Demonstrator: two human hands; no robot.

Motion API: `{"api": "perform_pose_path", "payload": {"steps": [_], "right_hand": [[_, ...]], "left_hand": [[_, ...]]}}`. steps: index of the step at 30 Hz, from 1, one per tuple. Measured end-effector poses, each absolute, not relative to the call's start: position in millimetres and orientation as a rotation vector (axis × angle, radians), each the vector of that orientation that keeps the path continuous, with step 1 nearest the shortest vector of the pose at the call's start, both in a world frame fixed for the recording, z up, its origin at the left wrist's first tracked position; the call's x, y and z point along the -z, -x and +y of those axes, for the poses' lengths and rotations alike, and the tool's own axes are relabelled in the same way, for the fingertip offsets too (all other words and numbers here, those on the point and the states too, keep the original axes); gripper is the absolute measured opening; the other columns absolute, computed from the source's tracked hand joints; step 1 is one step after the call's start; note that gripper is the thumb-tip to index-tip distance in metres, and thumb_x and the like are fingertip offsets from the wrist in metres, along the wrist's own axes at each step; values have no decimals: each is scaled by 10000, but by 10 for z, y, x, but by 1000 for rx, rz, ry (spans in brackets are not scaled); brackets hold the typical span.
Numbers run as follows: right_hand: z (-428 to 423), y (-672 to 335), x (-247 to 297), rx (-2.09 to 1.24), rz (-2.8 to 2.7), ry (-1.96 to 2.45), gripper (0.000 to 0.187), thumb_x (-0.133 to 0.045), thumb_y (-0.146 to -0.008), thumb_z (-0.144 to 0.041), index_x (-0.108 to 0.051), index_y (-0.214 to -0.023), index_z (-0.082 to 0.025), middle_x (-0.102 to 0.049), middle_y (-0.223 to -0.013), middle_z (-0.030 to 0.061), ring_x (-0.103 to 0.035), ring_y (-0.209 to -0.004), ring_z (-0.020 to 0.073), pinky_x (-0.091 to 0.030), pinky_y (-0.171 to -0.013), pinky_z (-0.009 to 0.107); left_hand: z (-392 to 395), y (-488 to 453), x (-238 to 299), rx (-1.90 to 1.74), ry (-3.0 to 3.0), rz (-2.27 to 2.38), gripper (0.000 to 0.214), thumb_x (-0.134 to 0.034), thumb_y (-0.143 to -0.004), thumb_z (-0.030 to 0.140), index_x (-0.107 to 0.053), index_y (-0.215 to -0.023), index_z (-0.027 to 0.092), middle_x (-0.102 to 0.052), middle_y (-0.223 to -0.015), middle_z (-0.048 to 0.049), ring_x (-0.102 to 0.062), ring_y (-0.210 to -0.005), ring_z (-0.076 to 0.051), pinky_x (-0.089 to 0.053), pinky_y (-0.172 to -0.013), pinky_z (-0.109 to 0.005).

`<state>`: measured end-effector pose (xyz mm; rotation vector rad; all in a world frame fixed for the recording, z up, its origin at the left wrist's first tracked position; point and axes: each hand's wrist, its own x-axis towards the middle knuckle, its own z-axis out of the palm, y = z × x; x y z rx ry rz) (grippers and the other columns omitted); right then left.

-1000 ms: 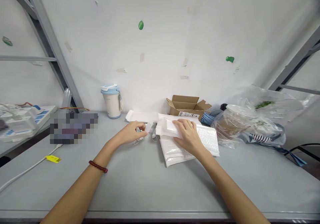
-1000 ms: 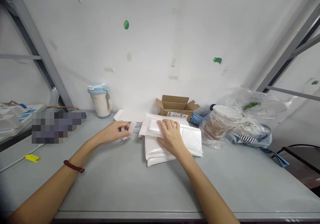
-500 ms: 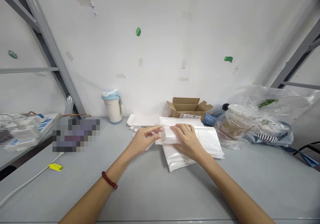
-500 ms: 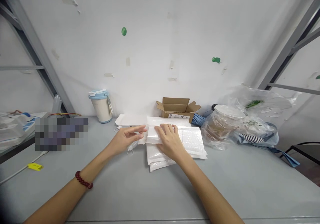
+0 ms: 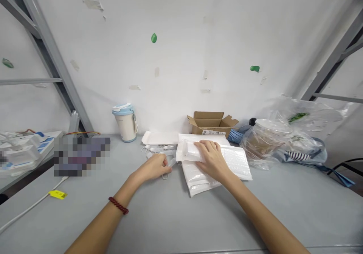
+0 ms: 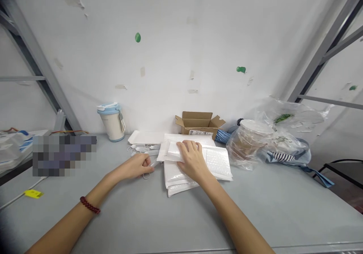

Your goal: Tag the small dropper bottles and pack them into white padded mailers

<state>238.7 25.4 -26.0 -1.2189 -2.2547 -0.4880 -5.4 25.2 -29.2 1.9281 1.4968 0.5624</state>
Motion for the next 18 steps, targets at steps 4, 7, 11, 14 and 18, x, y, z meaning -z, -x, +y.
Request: {"api": "perform_pose_path", "payload": {"steps": [4,7,11,14,18], "right_hand": [[243,-2381,244,484,-2261,1254,461,-560,-716,-168,-491,-1172,-154,-535,-1127,133,-462,-1039,265,-321,-902,399],[238,-2369,242,477,-2269,1269,468,-554,-710,-154,-489,-1173,-155,-535,-1133,133,-461,-1041,266,-319,-903,403],[242,-2352,259,497,-2274,1247,467,-546,-701,-135,-491,-1164,-160,-539,-1137,130,-459,-1038,264,-320,-893,401],[253,-2351,278,525,-2265,1231,464,-552,-692,-124,-496,-1152,-164,-544,-1123,122,-466,-1031,256,-322,-892,399],[261,-2357,296,513,-2271,1166,464,-542,-683,-105,-501,-1142,-162,-554,-1101,118,-473,-1022,252,-312,-892,401]], "left_hand": [[197,83,81,-683,-1810,1421,307,-584,-708,476,-504,-770,186,-613,-586,7,-535,-456,-146,-374,-478,-253],[127,78,-77,-783,-1796,1322,313,-595,-727,477,-541,-822,183,-578,-593,20,-528,-525,-139,-380,-502,-241],[58,23,-131,-693,-1851,1234,279,-599,-740,449,-602,-792,175,-537,-575,27,-501,-557,-134,-390,-535,-240],[61,-33,-70,-712,-1881,1277,284,-600,-738,450,-627,-781,170,-517,-565,31,-483,-560,-136,-372,-533,-242],[89,-113,26,-785,-1988,1314,290,-571,-771,429,-675,-844,168,-557,-606,18,-472,-569,-137,-357,-549,-251]]}}
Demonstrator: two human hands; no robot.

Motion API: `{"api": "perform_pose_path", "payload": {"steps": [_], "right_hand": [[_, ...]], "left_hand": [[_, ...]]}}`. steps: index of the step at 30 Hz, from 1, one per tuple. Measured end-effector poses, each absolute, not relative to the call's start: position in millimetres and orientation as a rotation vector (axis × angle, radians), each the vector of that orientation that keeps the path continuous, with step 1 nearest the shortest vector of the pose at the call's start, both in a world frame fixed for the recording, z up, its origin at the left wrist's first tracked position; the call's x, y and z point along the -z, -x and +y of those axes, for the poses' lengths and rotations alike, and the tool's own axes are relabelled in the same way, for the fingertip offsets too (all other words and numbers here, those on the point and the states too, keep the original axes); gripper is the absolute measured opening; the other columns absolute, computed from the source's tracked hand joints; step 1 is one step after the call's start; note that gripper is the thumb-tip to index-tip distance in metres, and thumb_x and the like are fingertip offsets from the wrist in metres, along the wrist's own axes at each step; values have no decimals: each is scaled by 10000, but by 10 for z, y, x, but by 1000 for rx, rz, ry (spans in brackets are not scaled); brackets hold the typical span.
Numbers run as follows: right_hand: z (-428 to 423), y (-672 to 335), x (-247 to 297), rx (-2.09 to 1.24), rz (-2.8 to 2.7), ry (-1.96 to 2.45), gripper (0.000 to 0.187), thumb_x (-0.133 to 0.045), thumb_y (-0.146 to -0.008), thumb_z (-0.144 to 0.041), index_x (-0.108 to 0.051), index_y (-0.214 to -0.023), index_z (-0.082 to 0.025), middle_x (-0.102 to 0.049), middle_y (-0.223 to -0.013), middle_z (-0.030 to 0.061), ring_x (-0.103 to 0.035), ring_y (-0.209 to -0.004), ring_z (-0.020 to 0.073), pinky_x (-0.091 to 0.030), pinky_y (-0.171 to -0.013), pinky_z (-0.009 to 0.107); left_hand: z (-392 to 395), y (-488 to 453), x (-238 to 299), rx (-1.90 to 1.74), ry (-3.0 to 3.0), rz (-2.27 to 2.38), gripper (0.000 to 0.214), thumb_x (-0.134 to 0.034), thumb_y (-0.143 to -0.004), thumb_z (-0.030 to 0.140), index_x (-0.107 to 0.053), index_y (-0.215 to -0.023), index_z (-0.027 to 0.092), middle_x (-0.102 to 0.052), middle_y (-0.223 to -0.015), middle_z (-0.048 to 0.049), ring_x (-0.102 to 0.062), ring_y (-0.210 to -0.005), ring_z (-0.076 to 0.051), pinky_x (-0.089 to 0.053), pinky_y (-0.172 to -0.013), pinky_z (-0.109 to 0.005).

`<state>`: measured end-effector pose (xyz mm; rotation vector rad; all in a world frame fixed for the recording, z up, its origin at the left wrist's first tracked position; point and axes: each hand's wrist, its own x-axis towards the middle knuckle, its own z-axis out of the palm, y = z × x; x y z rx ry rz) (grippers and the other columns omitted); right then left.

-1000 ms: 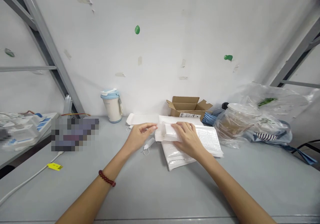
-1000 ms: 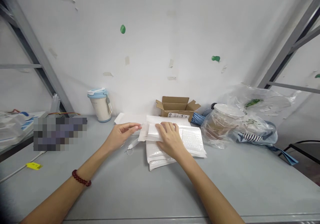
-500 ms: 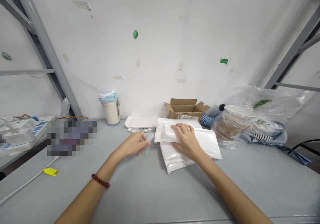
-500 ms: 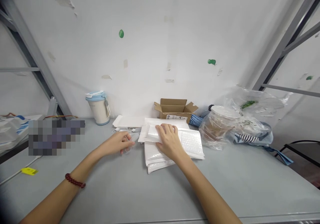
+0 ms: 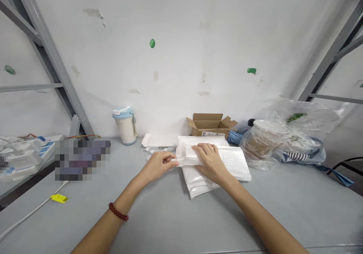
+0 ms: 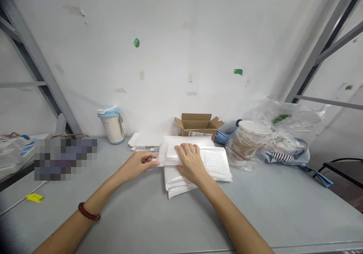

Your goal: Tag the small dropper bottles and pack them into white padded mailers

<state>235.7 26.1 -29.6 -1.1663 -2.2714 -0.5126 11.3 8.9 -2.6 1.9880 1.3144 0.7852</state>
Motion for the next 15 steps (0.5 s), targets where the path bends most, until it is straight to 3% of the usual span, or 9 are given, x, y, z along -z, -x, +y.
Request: {"api": "perform_pose_path", "payload": {"steps": [3,6,15], "right_hand": [[249,-2350,297,497,-2304,1099,466,-535,-676,-91,-502,-1136,-157,-561,-1095,121,-473,-1020,255,-312,-878,395],[229,-2334,291,484,-2321,1067,473,-528,-670,-76,-497,-1136,-153,-565,-1086,120,-477,-1011,252,-313,-874,392],[234,-2340,299,465,-2323,1055,461,-534,-676,-78,-503,-1129,-158,-565,-1065,110,-486,-1009,245,-323,-862,374]], "left_hand": [[95,-154,70,-829,-2111,1274,331,-505,-826,350,-662,-1063,181,-671,-895,-40,-545,-717,-164,-407,-640,-267],[85,-179,100,-840,-2167,1169,367,-424,-873,297,-622,-1168,206,-654,-1098,-67,-577,-855,-184,-435,-705,-278],[72,-299,140,-1070,-2017,1146,251,-526,-819,286,-709,-978,221,-720,-990,-18,-620,-821,-171,-443,-636,-239]]}}
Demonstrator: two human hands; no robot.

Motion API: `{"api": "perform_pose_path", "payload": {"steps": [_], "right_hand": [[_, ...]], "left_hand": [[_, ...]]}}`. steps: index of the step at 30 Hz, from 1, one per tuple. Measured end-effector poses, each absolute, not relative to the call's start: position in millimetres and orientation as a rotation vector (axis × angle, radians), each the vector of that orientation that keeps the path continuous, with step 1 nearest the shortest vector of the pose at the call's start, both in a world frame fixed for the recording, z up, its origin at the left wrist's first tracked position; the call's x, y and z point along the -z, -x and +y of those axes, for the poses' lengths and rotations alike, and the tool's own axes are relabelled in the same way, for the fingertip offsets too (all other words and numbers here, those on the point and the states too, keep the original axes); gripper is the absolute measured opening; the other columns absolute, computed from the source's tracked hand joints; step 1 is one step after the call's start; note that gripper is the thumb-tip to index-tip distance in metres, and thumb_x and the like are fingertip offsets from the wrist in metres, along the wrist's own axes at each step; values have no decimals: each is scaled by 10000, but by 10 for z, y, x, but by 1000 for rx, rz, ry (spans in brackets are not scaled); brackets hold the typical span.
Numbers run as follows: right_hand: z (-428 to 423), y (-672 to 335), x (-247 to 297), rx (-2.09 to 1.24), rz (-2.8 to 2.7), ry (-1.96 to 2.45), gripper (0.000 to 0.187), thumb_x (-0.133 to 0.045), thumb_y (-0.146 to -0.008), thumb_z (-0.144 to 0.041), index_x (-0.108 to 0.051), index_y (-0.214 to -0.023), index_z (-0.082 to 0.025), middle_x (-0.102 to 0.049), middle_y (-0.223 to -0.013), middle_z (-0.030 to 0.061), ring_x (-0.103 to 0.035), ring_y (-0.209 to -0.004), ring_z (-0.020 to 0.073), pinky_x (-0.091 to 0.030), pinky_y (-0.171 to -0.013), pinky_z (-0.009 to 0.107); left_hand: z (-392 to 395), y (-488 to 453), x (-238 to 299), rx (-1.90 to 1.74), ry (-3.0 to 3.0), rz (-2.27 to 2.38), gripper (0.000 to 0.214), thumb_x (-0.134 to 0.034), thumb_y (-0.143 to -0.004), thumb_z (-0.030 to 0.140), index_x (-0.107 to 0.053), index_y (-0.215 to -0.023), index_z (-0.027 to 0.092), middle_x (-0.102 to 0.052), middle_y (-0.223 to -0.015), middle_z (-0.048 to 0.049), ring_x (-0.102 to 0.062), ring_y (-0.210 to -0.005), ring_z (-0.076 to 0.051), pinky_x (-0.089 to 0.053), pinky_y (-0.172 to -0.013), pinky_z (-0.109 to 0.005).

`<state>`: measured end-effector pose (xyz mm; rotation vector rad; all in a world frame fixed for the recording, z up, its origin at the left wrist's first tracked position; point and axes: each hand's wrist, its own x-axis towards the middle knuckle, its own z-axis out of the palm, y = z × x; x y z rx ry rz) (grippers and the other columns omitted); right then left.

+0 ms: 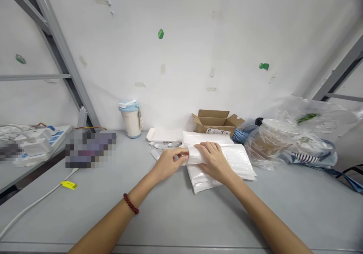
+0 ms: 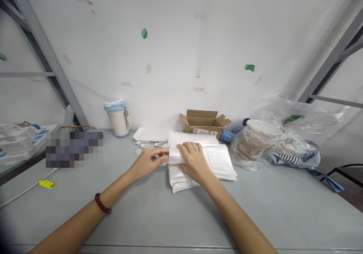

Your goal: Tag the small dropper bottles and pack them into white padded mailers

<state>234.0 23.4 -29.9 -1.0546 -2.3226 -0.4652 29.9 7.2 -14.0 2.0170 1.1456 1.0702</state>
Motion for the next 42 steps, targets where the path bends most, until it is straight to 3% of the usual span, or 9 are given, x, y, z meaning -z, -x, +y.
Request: {"api": "perform_pose_path", "payload": {"steps": [3,7,12,15,23,29,32,42], "right_hand": [[243,-2352,295,431,-2319,1101,463,-527,-683,-96,-501,-1141,-159,-562,-1083,118,-481,-1018,258,-323,-871,386],[248,-2354,295,407,-2317,1115,465,-520,-683,-106,-500,-1144,-169,-565,-1086,119,-479,-1020,265,-327,-876,397],[236,-2353,292,380,-2326,1141,468,-520,-688,-116,-498,-1153,-166,-560,-1088,120,-477,-1017,267,-331,-880,402],[226,-2353,278,363,-2330,1166,471,-524,-694,-124,-498,-1163,-157,-551,-1104,129,-468,-1032,274,-329,-890,409],[222,-2350,277,380,-2346,1166,472,-526,-694,-120,-500,-1164,-154,-547,-1099,125,-464,-1030,269,-322,-892,401],[221,-2354,282,425,-2340,1124,473,-520,-690,-113,-490,-1159,-160,-542,-1100,120,-461,-1036,261,-323,-891,398],[218,-2356,273,418,-2337,1131,474,-522,-690,-114,-488,-1160,-168,-540,-1093,116,-463,-1032,260,-329,-889,400],[224,-2384,253,382,-2333,1137,471,-531,-707,-144,-474,-1173,-174,-533,-1110,129,-466,-1032,279,-334,-888,418]], "left_hand": [[316,-4,211,-1267,-1942,1379,256,-514,-815,322,-720,-862,177,-730,-913,-50,-633,-848,-203,-469,-721,-273],[731,618,432,-1438,-1679,2035,337,-458,-781,205,-699,-1001,119,-698,-1036,-120,-612,-951,-256,-421,-924,-383],[990,928,645,-1291,-1641,1901,391,-458,-693,124,-731,-965,186,-709,-1056,-53,-619,-1007,-228,-440,-935,-329],[1023,873,649,-1267,-1611,1838,388,-469,-642,100,-747,-903,170,-725,-998,-64,-617,-1025,-250,-437,-947,-338],[969,793,532,-1352,-1410,1614,648,-465,-625,91,-551,-1266,115,-621,-1228,-124,-561,-1152,-225,-449,-935,-309],[1009,834,580,-1313,-1506,1675,593,-445,-584,61,-654,-1135,131,-663,-1166,-80,-555,-1160,-243,-363,-1035,-351],[1019,836,610,-1308,-1523,1670,587,-429,-571,60,-669,-1103,126,-692,-1107,-63,-589,-1112,-234,-387,-1020,-339],[889,742,480,-1349,-1544,1746,566,-460,-658,88,-600,-1206,109,-623,-1225,-114,-557,-1155,-250,-420,-982,-352]]}}
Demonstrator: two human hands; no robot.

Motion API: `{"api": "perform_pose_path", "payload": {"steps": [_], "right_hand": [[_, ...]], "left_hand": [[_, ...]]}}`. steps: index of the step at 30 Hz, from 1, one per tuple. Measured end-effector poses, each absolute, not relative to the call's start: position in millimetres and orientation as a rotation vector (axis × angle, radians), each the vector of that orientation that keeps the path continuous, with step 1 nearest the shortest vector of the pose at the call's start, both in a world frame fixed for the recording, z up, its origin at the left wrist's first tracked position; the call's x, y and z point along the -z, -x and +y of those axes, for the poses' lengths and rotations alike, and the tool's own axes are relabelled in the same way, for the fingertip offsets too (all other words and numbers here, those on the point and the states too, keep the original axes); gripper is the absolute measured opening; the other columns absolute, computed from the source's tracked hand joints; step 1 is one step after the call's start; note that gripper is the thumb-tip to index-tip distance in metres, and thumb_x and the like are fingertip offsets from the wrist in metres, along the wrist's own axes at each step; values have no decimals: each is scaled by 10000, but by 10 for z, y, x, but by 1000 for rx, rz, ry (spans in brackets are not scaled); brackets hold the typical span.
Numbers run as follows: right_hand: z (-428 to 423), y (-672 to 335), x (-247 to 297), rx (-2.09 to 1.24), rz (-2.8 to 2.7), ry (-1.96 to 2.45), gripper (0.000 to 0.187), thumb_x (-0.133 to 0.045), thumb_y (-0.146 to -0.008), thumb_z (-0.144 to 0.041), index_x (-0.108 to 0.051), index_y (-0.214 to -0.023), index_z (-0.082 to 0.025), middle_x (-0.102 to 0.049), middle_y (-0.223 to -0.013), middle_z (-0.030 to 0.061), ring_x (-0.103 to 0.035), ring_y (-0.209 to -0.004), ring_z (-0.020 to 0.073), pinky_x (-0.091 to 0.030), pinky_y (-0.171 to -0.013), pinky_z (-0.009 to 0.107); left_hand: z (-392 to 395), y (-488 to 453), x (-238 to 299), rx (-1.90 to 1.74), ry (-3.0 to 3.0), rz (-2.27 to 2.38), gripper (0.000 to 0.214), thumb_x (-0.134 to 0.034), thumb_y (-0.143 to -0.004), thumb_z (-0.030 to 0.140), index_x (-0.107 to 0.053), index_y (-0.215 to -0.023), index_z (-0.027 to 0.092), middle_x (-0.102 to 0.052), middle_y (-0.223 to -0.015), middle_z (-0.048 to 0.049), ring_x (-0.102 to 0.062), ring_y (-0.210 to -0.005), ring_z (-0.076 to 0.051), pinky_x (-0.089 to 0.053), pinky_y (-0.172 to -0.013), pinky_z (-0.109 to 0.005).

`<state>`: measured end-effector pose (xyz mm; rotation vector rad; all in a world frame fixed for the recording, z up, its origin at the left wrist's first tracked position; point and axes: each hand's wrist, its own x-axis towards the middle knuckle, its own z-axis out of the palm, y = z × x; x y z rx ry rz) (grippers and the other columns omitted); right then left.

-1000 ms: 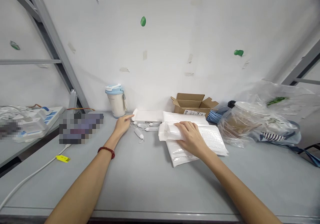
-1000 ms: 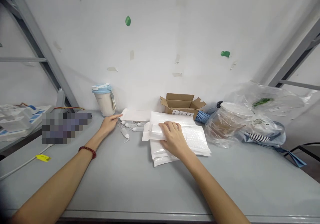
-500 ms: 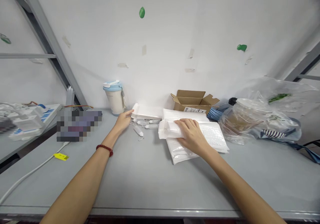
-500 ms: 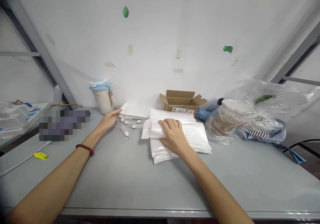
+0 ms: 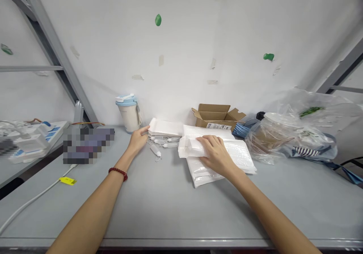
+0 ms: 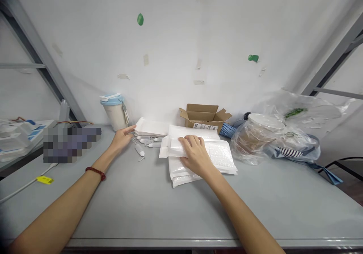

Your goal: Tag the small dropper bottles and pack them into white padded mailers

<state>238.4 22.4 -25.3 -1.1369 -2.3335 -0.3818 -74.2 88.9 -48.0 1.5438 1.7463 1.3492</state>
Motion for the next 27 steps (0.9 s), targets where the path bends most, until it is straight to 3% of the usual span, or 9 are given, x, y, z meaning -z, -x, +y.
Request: {"api": "perform_pose_path", "payload": {"steps": [5,9,12,17,21,24,27], "right_hand": [[229,-2427,195,348,-2285,1077,484,-562,-702,-150,-471,-1177,-171,-529,-1110,127,-466,-1058,281,-340,-893,409],[248,-2450,192,383,-2230,1065,489,-562,-692,-130,-476,-1171,-172,-527,-1104,126,-467,-1050,284,-349,-884,409],[267,-2450,214,420,-2232,1070,492,-550,-687,-114,-477,-1169,-176,-530,-1099,125,-472,-1035,281,-350,-874,408],[274,-2430,228,500,-2253,996,466,-538,-685,-91,-502,-1143,-173,-543,-1068,127,-486,-997,266,-346,-859,404],[252,-2399,224,529,-2288,908,430,-520,-705,-67,-534,-1117,-187,-548,-1049,113,-487,-986,247,-342,-852,393],[239,-2384,221,509,-2271,883,403,-520,-735,-91,-546,-1123,-197,-549,-1027,105,-491,-964,239,-353,-836,384],[241,-2405,211,504,-2227,888,410,-519,-733,-92,-541,-1128,-201,-553,-1029,102,-495,-955,241,-361,-833,384]], "left_hand": [[676,513,310,-1374,-1846,1914,438,-475,-756,167,-618,-1169,146,-655,-1164,-90,-600,-1032,-249,-446,-908,-358],[396,172,154,-1542,-1914,1692,298,-492,-826,337,-658,-977,141,-697,-958,-80,-613,-791,-180,-476,-700,-277],[215,-82,112,-1537,-2042,1497,228,-527,-820,359,-642,-873,169,-673,-841,-46,-583,-736,-153,-456,-667,-258],[118,-353,236,-1275,-1859,1337,339,-614,-758,444,-619,-954,167,-641,-802,-36,-577,-693,-152,-447,-584,-258],[134,-387,286,-1167,-1634,1206,294,-633,-732,427,-603,-852,160,-588,-666,5,-518,-540,-117,-398,-480,-237],[134,-348,229,-1150,-1634,1183,292,-670,-694,430,-601,-775,157,-593,-660,8,-499,-543,-106,-389,-492,-228],[157,-277,165,-1137,-1669,1200,293,-605,-747,452,-612,-747,159,-618,-665,-6,-524,-575,-122,-414,-527,-238]]}}
